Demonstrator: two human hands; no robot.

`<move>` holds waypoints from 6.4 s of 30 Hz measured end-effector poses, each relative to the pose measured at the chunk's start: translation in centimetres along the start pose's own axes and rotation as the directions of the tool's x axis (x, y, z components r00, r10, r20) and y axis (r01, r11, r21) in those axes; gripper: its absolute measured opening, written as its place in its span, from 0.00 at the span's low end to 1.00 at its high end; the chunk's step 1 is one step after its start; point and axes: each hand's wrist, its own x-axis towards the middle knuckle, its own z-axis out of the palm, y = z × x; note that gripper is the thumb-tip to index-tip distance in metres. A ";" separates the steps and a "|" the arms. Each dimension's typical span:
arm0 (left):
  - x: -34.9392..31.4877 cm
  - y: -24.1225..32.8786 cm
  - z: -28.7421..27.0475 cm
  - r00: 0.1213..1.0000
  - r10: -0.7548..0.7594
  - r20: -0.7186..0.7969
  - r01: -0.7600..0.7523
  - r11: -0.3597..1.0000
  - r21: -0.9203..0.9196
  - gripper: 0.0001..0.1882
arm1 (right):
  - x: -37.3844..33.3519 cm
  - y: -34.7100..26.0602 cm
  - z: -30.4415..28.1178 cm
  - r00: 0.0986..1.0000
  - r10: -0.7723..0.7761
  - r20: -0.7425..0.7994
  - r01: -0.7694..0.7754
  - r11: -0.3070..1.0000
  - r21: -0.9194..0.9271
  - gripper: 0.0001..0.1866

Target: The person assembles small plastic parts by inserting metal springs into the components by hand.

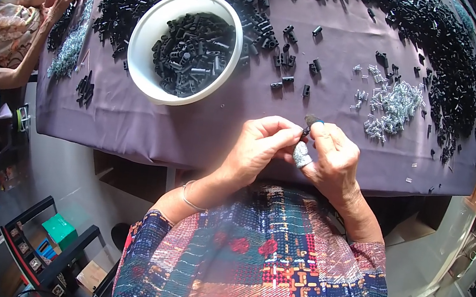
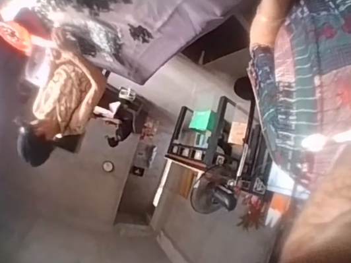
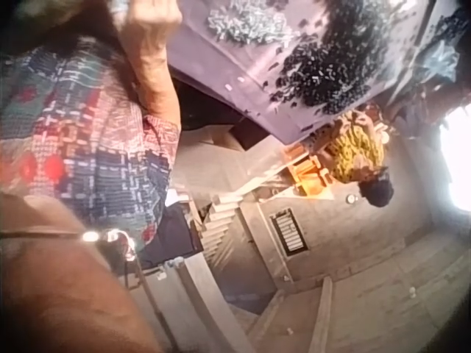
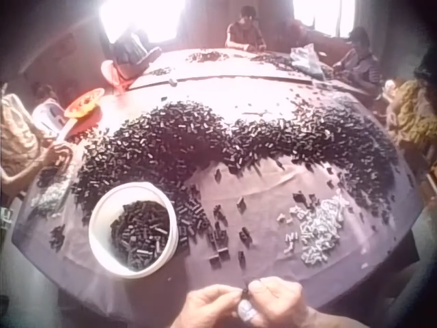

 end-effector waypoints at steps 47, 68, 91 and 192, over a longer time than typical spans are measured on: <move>-2.8 5.3 -0.9 0.578 0.775 0.257 -0.492 0.079 0.867 0.13 | 3.8 4.3 1.6 0.999 0.007 0.049 0.008 0.952 -0.305 0.15; 0.7 2.2 -0.5 0.974 0.141 0.177 -0.182 0.953 0.242 0.11 | 0.8 0.9 -0.2 0.960 -0.209 -0.187 0.210 0.978 -0.012 0.23; 0.2 1.9 -1.9 0.985 -0.088 0.147 0.063 0.984 0.164 0.09 | 1.0 0.8 -0.7 0.979 -0.127 -0.160 0.163 0.958 0.237 0.14; 0.6 2.0 -1.7 0.738 0.590 0.328 -0.483 0.122 0.867 0.11 | 0.8 6.7 -7.3 0.949 0.313 -0.025 -0.311 0.948 0.074 0.11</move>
